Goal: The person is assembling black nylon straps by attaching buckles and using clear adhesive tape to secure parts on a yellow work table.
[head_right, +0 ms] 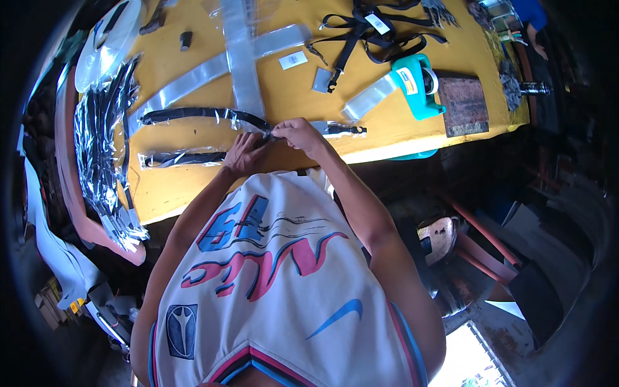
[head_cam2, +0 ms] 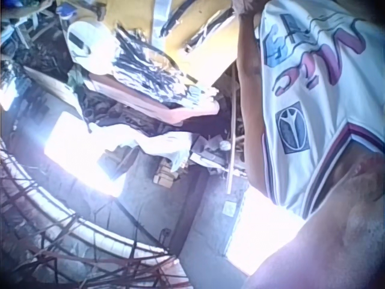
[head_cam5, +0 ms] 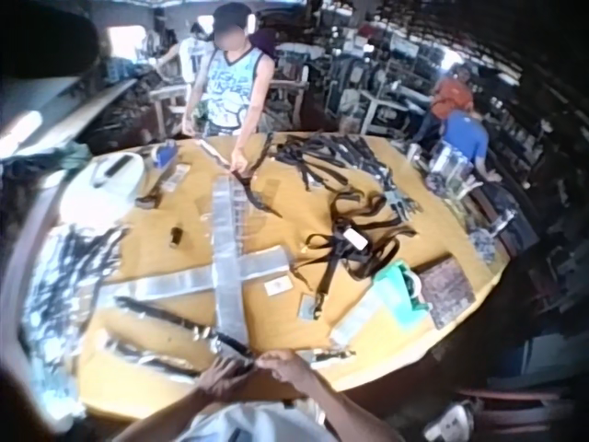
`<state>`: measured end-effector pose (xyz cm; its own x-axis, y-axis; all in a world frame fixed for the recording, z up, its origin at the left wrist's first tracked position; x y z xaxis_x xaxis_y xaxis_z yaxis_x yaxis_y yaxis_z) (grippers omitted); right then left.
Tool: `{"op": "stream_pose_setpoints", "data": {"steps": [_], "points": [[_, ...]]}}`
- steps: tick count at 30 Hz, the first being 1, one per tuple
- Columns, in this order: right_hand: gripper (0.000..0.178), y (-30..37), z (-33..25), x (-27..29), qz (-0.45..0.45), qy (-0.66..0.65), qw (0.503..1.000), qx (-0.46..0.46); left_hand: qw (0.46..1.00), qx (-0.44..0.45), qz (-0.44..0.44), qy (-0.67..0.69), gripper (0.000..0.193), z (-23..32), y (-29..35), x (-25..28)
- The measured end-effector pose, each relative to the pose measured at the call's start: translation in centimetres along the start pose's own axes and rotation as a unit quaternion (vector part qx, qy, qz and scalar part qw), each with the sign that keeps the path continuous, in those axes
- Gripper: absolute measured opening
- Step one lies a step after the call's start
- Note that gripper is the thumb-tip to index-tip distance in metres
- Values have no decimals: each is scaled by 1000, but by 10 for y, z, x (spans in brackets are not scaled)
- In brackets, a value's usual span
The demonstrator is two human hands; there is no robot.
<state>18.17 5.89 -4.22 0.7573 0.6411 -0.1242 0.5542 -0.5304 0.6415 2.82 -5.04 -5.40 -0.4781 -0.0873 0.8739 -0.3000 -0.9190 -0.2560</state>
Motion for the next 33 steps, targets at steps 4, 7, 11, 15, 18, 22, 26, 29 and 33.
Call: {"op": "stream_pose_setpoints", "data": {"steps": [4, 7, 11, 15, 18, 22, 26, 29, 33], "points": [[18, 2, -3, 1, 50, 93, 992, 72, 1000, 3, 2, 0, 50, 2, -2, 4], [17, -1, -7, -2, 49, 116, 986, 106, 1000, 6, -3, -6, 49, 2, -1, 3], [14, -8, -4, -3, 44, 119, 985, 119, 1000, -7, 3, -9, 45, 1, -1, 3], [13, -21, 9, -1, 18, 120, 981, 153, 1000, -4, -11, -6, 48, 1, -1, 1], [15, -24, 10, 0, 25, 164, 969, 182, 1000, 6, -4, 0, 47, 1, 1, -1], [21, -23, 10, 1, 35, 165, 963, 212, 1000, -6, 0, -15, 50, 1, 2, 0], [24, -23, 9, -2, 36, 166, 960, 222, 1000, -2, -17, -12, 50, -1, 2, -3], [24, -18, 1, -4, 49, 182, 956, 224, 1000, 0, -17, -13, 49, -2, 4, -4], [25, -16, -2, -3, 71, 225, 949, 208, 1000, -6, -15, -17, 49, -2, 3, -4]]}}
Point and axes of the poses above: each hand's wrist, its own y-axis away from the middle knuckle, its own x-axis out of the back of the hand, z = x × y, the point moved 5 cm from there along -y, towards the middle knuckle, and after that the axes turned 4 degrees about z, right-handed, at the moved point
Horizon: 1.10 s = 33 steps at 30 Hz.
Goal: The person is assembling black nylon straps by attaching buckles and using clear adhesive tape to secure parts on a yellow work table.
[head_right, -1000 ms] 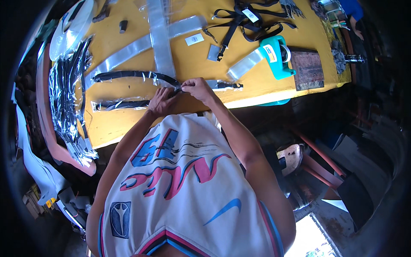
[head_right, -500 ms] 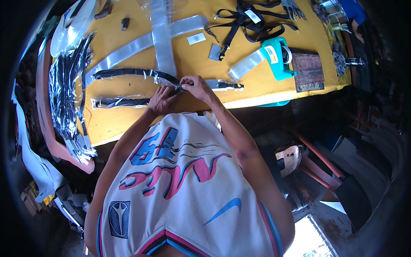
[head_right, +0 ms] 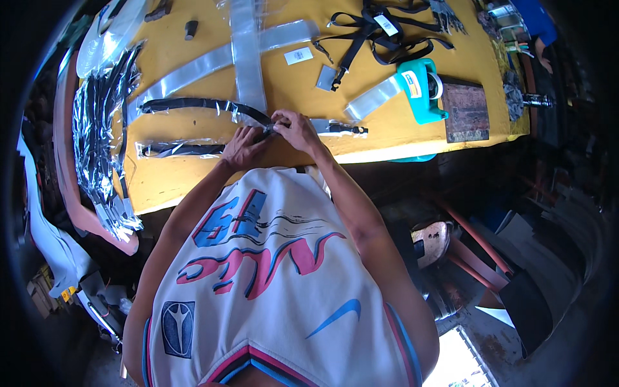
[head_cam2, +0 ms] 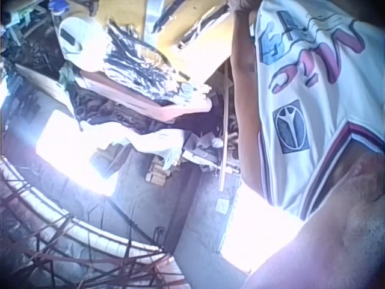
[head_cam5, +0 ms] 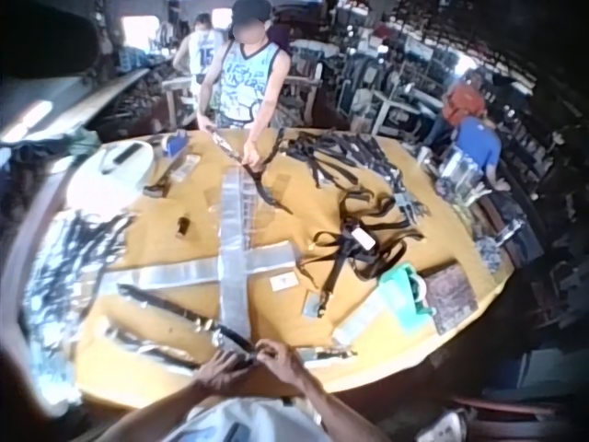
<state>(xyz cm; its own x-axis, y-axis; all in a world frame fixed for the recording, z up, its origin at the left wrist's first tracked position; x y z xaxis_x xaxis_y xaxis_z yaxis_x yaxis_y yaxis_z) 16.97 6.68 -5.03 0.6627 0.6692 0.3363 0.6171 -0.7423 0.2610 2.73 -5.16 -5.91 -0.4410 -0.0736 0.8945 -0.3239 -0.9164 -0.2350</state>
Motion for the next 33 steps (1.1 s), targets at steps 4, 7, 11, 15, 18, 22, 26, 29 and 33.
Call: {"op": "stream_pose_setpoints", "data": {"steps": [4, 7, 11, 15, 18, 22, 26, 29, 33], "points": [[26, -1, 8, -3, 20, 14, 1000, 20, 1000, 4, 9, 4, 49, 2, -2, 2], [25, -1, 10, -4, 24, 28, 999, 32, 1000, 1, 16, 7, 49, 3, -3, 4], [25, 3, -1, -3, 35, 44, 997, 50, 1000, 5, 10, 4, 48, 2, -2, 3], [24, 7, -4, -3, 61, 82, 992, 71, 1000, 8, 7, 11, 47, 2, -2, 3], [24, 10, -4, -4, 88, 97, 986, 103, 1000, 14, -2, 13, 47, 2, -2, 3], [24, 11, -3, -7, 97, 128, 979, 124, 1000, 6, 16, 18, 49, 2, -3, 4], [24, 13, -1, -8, 109, 134, 977, 129, 999, 9, 23, 20, 48, 3, -4, 6], [24, 15, 1, -9, 121, 136, 973, 143, 999, 8, 24, 22, 49, 4, -5, 7], [26, 18, -1, -10, 133, 132, 970, 155, 1000, 1, 18, 20, 49, 2, -4, 4]]}}
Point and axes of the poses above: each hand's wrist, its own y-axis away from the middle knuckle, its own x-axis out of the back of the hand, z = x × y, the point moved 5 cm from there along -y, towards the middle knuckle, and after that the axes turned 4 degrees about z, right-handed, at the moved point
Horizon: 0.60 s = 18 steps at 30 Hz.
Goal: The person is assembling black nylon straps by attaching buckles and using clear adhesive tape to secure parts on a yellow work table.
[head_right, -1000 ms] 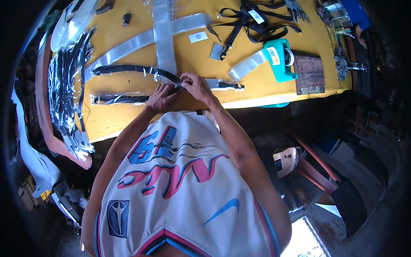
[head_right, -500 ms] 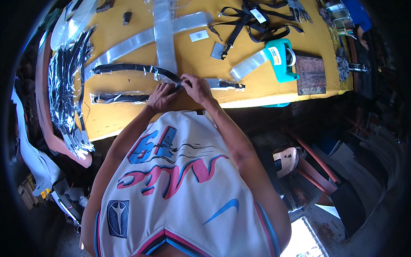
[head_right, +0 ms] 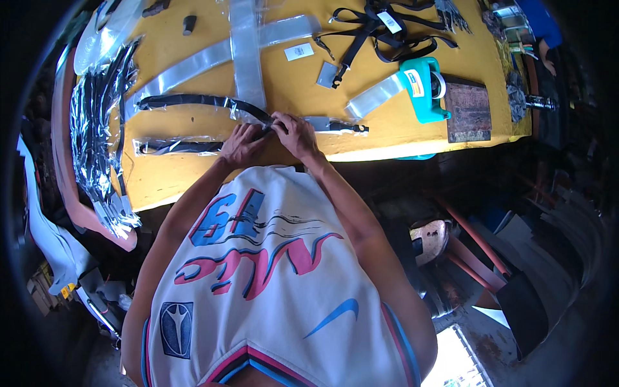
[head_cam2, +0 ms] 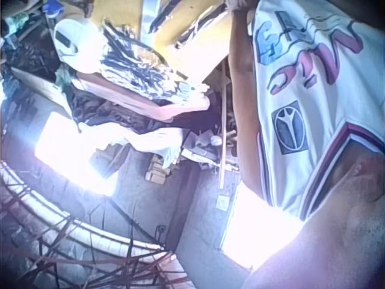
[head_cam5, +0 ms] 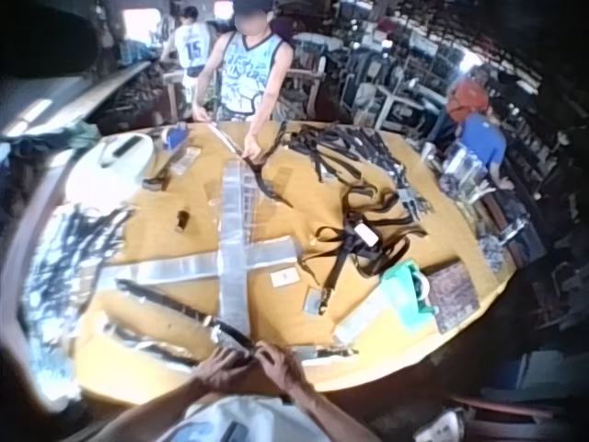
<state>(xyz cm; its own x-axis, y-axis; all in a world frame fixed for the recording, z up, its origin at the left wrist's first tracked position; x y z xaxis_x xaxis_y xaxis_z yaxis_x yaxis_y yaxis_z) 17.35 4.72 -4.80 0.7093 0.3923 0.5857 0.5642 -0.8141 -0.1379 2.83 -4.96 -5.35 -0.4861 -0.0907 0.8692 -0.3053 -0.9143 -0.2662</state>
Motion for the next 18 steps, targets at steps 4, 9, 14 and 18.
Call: {"op": "stream_pose_setpoints", "data": {"steps": [4, 9, 14, 18], "points": [[29, 0, -2, 0, 14, 0, 1000, 19, 1000, 1, -7, -13, 49, 0, 0, 0], [48, -3, -7, 4, 57, 48, 997, 17, 1000, 2, -4, -5, 55, 2, -1, 3], [59, -22, 2, 5, -35, 76, 990, -112, 1000, 2, -8, -22, 56, 3, 0, 5], [69, -36, 8, 1, -110, 109, 970, -185, 999, -9, 10, -47, 58, 7, -1, 7]]}}
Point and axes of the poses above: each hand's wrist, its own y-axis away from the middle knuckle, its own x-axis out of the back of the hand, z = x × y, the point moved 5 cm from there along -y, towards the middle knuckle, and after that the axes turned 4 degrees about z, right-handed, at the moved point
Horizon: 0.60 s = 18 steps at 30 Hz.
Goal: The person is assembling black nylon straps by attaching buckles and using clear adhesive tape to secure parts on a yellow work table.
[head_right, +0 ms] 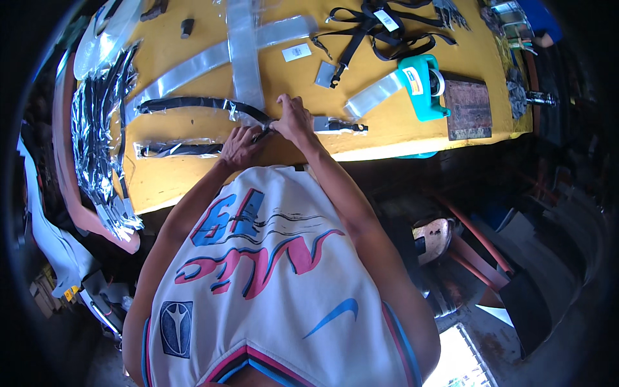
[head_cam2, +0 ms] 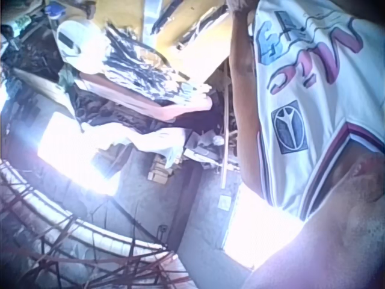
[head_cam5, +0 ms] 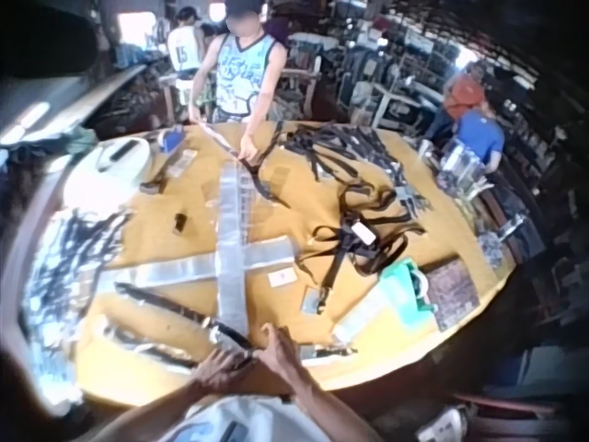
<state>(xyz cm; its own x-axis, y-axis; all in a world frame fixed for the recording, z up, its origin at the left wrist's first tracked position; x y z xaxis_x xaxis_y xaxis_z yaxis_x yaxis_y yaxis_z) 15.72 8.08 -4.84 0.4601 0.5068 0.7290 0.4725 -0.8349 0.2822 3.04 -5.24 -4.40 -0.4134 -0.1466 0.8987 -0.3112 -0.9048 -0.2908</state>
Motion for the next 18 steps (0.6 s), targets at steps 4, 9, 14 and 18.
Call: {"op": "stream_pose_setpoints", "data": {"steps": [4, 9, 14, 18], "points": [[73, -7, -1, 0, -1, 42, 999, -18, 1000, -11, 21, 3, 59, 1, -1, 1], [74, -11, -5, 3, -28, 66, 997, -32, 1000, -2, 7, -6, 60, 1, -1, 0], [71, -23, -3, 3, -46, 90, 994, -43, 1000, 5, -5, -2, 60, 0, -2, 0], [65, -27, 5, 1, -10, 60, 998, -27, 1000, 7, -10, -14, 60, 1, -3, -2]]}}
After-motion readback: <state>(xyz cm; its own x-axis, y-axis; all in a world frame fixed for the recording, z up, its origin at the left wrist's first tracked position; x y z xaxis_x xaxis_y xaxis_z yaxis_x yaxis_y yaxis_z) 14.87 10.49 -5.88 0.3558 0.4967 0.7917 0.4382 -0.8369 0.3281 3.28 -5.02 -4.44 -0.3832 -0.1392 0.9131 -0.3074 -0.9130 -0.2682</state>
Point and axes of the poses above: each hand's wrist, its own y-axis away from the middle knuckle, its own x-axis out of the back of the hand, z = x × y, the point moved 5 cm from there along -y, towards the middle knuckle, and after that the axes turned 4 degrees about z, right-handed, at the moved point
